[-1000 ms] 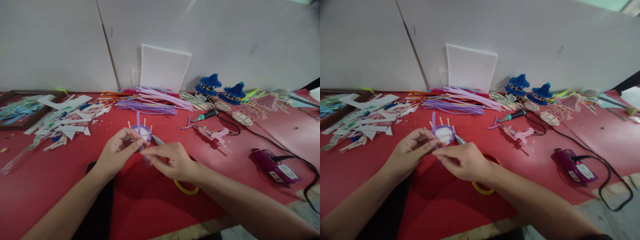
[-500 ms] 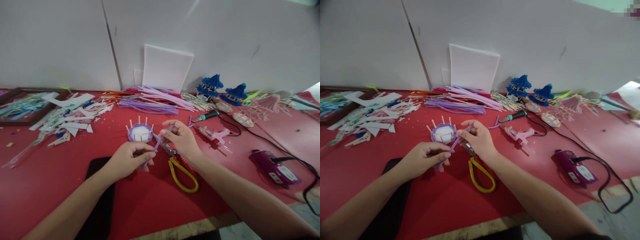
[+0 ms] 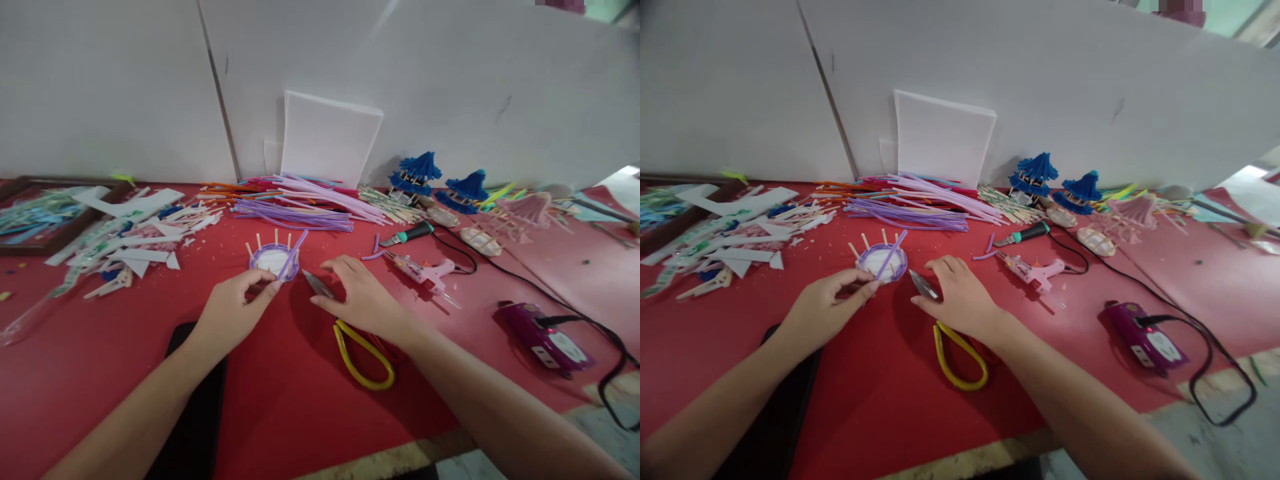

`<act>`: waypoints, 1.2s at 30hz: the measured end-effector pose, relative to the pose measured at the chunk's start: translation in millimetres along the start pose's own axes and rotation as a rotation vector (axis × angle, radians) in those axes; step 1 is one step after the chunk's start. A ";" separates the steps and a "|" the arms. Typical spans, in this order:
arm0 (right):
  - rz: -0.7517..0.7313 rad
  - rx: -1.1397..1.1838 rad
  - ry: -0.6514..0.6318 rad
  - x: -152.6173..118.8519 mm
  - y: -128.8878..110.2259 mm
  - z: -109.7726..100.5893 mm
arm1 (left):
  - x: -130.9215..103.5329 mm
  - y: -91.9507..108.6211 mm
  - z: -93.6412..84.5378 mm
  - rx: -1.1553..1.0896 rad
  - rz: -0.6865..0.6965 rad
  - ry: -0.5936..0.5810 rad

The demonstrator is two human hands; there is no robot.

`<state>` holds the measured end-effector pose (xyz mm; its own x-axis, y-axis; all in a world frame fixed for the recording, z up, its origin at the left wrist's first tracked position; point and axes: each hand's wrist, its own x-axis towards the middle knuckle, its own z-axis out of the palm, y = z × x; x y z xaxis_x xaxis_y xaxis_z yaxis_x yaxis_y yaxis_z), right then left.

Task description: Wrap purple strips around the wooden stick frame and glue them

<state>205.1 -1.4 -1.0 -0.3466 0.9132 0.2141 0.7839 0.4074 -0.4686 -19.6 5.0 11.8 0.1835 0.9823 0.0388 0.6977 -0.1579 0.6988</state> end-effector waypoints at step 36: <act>0.364 -0.129 -0.361 -57.9 0.0 -39.6 | -0.9 9.8 -25.6 0.143 -0.012 0.021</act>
<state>245.5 -54.5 20.5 -0.1773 0.9485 -0.2626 0.9359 0.0800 -0.3431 -30.6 5.2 36.9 0.1609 0.9859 0.0467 0.7919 -0.1572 0.5901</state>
